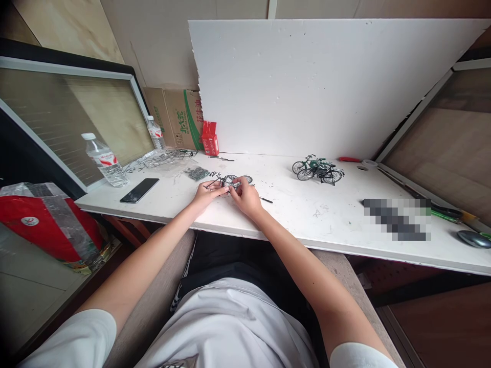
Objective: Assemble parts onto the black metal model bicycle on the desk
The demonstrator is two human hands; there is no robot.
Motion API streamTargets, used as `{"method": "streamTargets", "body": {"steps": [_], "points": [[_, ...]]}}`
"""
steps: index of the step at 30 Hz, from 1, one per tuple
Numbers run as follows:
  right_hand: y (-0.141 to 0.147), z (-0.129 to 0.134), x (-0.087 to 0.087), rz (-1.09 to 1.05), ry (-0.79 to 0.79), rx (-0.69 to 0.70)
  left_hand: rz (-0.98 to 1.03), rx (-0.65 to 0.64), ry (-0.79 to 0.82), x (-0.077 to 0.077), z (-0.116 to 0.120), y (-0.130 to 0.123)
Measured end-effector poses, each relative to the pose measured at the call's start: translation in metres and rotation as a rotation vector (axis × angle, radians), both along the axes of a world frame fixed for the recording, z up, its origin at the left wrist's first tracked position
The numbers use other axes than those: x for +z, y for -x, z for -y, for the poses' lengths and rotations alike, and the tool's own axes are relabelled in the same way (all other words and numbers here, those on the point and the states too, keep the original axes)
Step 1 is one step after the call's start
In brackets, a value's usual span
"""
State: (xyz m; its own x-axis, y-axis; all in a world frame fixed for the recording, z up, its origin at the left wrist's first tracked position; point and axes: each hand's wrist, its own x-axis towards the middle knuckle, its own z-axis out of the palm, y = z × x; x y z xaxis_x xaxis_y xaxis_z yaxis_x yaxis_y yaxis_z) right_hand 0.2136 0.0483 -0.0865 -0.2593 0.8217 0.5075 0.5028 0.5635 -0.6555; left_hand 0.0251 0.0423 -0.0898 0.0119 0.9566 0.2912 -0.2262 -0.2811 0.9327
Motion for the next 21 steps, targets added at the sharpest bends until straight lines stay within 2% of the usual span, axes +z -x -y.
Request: {"method": "streamTargets", "body": {"steps": [16, 21], "points": [[0.0005, 0.0000, -0.0007, 0.018, -0.005, -0.034, -0.012, 0.010, 0.010, -0.0052, -0.0035, 0.0012], [0.0011, 0.0007, 0.0007, 0.106, -0.020, -0.131, 0.017, 0.126, 0.023, -0.0069, -0.0076, 0.0024]]}}
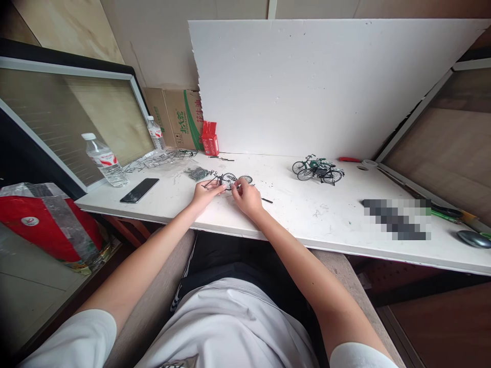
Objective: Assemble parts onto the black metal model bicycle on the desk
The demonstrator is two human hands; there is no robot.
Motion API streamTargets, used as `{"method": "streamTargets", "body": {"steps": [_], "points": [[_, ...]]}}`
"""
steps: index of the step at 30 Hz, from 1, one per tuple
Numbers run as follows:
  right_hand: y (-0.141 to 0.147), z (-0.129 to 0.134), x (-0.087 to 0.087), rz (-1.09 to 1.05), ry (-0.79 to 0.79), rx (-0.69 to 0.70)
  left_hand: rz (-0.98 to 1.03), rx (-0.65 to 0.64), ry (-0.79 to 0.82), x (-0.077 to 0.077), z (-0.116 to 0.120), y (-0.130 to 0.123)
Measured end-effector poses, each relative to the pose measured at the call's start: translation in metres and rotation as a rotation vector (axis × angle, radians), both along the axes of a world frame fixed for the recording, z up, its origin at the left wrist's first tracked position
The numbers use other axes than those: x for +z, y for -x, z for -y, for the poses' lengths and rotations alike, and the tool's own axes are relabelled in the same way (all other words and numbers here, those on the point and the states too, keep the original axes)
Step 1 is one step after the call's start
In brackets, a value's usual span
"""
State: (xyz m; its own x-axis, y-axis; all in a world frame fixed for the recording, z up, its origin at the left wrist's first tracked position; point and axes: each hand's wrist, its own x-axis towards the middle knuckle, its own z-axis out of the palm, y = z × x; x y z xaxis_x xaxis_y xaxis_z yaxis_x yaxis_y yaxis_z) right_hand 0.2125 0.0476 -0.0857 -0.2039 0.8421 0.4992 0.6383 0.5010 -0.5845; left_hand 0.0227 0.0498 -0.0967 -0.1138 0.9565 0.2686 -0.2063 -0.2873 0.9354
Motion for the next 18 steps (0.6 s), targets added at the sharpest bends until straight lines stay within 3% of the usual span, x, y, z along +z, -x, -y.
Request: {"method": "streamTargets", "body": {"steps": [7, 13, 18], "points": [[0.0006, -0.0006, 0.0002, 0.318, 0.036, -0.139, 0.025, 0.095, -0.031, 0.0048, 0.0005, 0.0002], [0.0017, -0.0001, -0.0016, 0.406, -0.012, -0.195, 0.027, 0.102, -0.028, 0.0049, 0.0003, -0.0005], [0.0003, -0.0007, -0.0012, 0.389, 0.089, -0.200, 0.011, 0.091, -0.037, 0.0035, -0.0002, 0.0007]]}}
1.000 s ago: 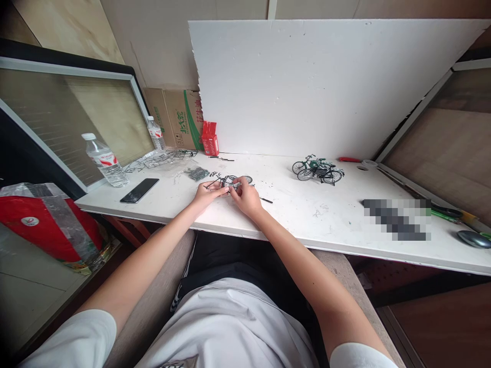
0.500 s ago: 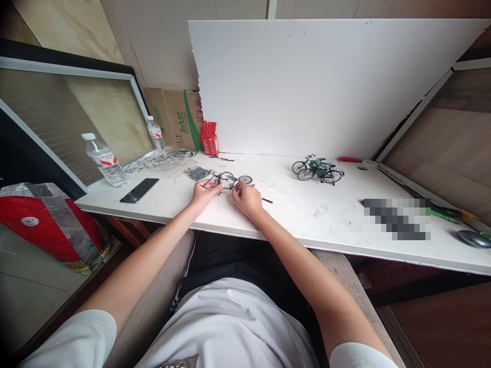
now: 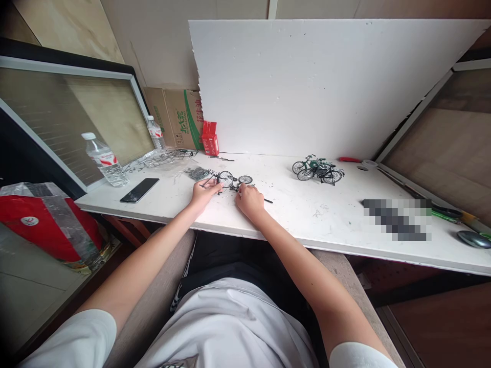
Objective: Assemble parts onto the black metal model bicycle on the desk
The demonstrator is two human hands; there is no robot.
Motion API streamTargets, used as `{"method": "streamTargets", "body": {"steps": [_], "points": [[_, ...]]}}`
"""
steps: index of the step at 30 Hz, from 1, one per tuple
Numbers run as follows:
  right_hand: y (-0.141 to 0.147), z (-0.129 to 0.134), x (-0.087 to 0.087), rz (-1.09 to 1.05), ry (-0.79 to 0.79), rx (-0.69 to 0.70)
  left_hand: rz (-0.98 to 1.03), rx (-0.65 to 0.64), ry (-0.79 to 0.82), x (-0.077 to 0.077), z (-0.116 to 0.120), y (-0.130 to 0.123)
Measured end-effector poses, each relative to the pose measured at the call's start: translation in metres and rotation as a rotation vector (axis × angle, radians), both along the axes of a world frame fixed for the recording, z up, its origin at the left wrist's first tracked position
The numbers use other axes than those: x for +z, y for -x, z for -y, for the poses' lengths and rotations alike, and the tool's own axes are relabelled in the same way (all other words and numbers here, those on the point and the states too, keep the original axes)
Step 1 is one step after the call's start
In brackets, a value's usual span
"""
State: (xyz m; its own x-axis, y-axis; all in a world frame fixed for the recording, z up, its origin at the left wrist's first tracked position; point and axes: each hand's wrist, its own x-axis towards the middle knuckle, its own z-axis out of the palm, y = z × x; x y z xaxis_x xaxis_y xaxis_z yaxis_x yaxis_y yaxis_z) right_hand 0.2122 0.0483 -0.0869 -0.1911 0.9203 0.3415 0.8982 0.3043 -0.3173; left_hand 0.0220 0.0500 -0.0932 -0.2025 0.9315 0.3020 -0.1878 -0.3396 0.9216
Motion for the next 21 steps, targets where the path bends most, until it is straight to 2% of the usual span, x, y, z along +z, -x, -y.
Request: {"method": "streamTargets", "body": {"steps": [11, 17, 21], "points": [[-0.002, -0.007, -0.003, -0.245, 0.032, 0.055, -0.012, 0.000, 0.000, 0.001, 0.001, 0.000], [-0.014, -0.021, -0.003, -0.476, -0.172, 0.005, 0.020, 0.015, 0.012, 0.000, 0.001, -0.001], [-0.017, -0.026, -0.007, -0.493, -0.095, 0.066, 0.037, 0.021, 0.017, 0.001, 0.001, -0.001]]}}
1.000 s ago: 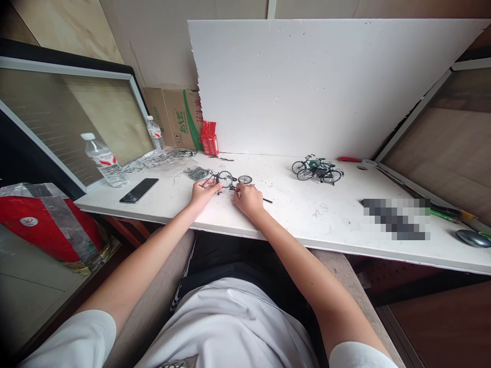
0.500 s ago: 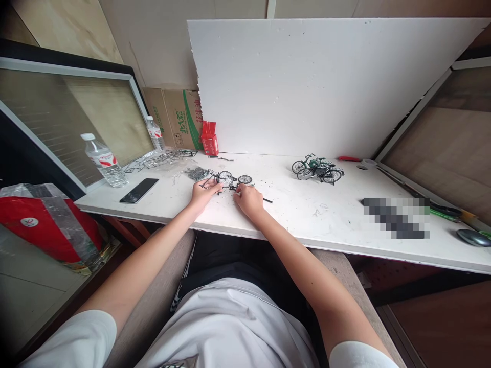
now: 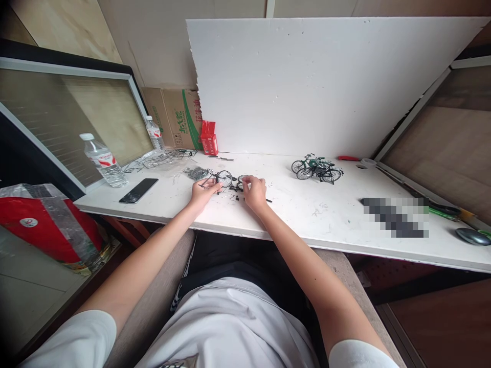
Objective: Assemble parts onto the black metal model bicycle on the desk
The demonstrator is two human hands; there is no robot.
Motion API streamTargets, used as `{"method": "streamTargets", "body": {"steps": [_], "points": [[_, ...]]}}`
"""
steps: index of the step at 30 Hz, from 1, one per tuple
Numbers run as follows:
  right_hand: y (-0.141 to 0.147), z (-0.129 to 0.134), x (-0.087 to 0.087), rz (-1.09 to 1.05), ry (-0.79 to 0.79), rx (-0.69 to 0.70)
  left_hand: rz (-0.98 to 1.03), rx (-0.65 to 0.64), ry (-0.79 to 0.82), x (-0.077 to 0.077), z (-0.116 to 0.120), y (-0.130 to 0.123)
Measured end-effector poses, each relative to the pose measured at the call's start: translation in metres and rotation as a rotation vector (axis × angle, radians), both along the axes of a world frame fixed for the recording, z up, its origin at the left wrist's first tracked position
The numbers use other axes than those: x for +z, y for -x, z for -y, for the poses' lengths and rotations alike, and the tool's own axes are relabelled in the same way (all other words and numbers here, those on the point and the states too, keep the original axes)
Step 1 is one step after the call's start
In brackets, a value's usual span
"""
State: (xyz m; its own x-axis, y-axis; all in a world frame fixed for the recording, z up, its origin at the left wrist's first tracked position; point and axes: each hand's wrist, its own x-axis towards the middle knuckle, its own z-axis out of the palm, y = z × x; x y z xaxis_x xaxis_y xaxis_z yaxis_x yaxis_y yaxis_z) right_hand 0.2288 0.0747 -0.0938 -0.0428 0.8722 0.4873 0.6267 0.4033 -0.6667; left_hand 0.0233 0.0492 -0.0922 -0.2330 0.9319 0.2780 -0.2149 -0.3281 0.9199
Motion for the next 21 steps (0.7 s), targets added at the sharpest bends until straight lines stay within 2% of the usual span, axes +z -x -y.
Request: {"method": "streamTargets", "body": {"steps": [5, 14, 18, 21], "points": [[0.006, 0.004, -0.005, 0.130, 0.008, 0.105, -0.003, 0.001, -0.005, 0.001, 0.001, 0.000], [0.008, 0.010, -0.008, 0.153, 0.000, 0.218, 0.016, 0.015, 0.000, 0.000, 0.000, 0.001], [0.007, 0.009, -0.009, 0.148, -0.055, 0.211, 0.014, 0.015, -0.006, 0.000, 0.000, 0.001], [0.007, 0.009, -0.007, 0.153, -0.030, 0.165, 0.011, 0.023, -0.004, -0.001, -0.001, 0.001]]}}
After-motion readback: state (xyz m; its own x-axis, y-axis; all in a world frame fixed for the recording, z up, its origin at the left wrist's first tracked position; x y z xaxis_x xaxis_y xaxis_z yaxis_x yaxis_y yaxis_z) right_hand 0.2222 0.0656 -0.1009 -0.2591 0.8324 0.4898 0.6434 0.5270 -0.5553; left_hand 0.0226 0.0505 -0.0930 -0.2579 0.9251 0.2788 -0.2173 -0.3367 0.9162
